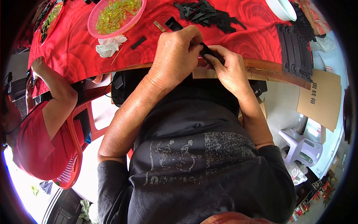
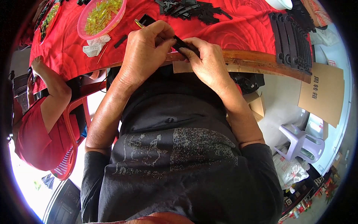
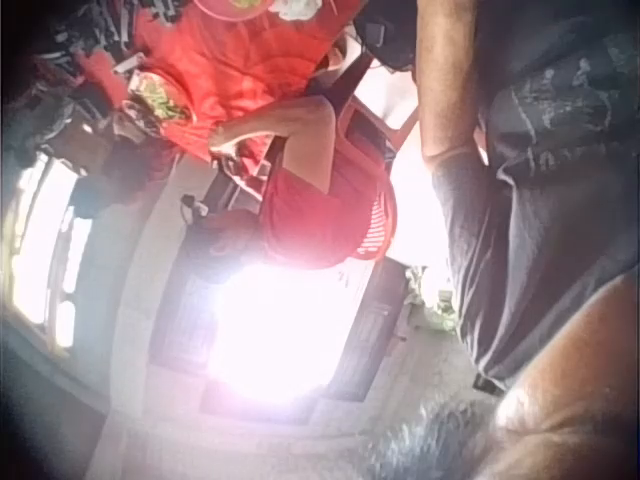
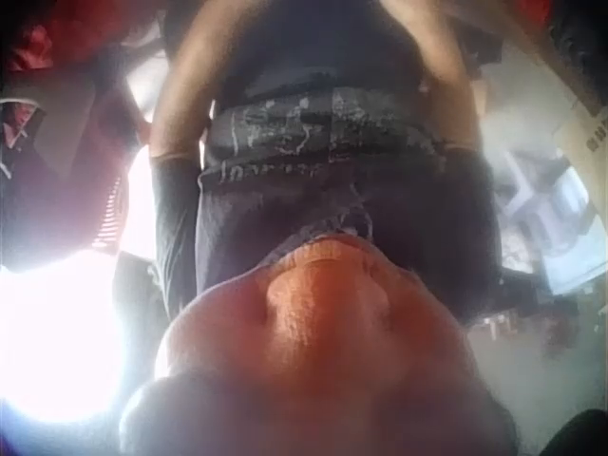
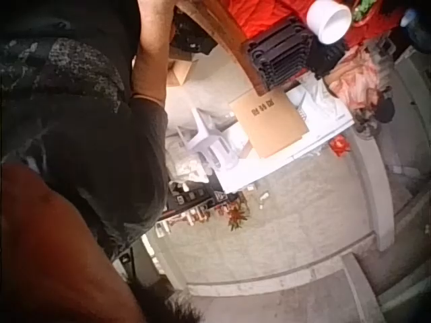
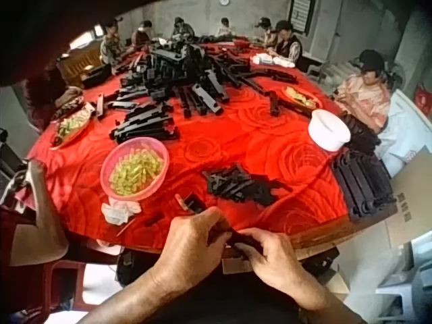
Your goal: The person assembles levels by inserting spirit level vials and small components into black plastic frames by hand.
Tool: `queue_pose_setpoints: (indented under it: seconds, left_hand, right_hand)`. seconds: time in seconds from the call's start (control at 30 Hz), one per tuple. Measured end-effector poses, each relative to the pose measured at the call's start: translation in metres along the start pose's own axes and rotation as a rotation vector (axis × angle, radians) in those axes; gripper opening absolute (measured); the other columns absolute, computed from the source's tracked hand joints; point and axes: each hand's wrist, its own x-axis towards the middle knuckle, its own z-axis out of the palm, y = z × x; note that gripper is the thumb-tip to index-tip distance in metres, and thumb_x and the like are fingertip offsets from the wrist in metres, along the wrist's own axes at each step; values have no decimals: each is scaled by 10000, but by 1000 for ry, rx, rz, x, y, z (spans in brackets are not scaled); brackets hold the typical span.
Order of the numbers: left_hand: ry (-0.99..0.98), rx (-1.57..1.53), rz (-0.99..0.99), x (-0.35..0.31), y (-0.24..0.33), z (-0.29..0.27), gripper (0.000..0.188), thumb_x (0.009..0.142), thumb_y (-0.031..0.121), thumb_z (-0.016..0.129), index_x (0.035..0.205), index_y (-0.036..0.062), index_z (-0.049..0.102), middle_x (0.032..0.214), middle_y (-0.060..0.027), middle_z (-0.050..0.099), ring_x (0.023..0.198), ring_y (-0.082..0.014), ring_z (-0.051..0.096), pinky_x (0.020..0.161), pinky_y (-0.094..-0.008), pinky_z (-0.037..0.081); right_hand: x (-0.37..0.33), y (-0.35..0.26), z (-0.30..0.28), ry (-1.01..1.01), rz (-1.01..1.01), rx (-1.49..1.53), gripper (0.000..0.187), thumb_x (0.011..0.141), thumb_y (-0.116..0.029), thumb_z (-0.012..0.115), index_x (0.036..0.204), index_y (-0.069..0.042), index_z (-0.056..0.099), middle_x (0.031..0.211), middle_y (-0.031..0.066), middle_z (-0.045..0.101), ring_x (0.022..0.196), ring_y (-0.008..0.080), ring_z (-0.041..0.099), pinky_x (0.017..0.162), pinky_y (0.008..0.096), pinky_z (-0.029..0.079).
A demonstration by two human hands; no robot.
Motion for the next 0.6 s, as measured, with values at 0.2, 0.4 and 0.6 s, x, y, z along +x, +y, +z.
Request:
queue_pose_setpoints:
  seconds: [0.2, 0.4, 0.6]
  left_hand:
    - [65, 135, 132, -1, 1, 4, 120, 809, -3, 702, 909, 7, 636, 772, -168, 689, 722, -333, 708, 625, -382, 553]
    - [82, 235, 103, -6, 7, 5, 110, 828, 2, 710, 913, 23, 643, 739, -159, 674, 688, -318, 707, 582, -366, 536]
    - [53, 262, 100, -5, 12, 2, 105, 826, -5, 705, 898, 24, 634, 719, -157, 663, 674, -324, 698, 576, -373, 531]
  right_hand:
    - [0, -3, 2, 74, -32, 5, 163, 921, -85, 682, 1050, 12, 704, 827, 187, 717, 748, 260, 736, 664, 346, 540]
    - [-1, 0, 6, 93, -68, -6, 160, 923, -81, 678, 1054, 7, 700, 879, 193, 719, 781, 263, 734, 682, 352, 542]
    - [-2, 1, 6, 58, -21, 22, 179, 922, -82, 678, 1075, 10, 689, 921, 184, 728, 806, 259, 735, 692, 354, 546]
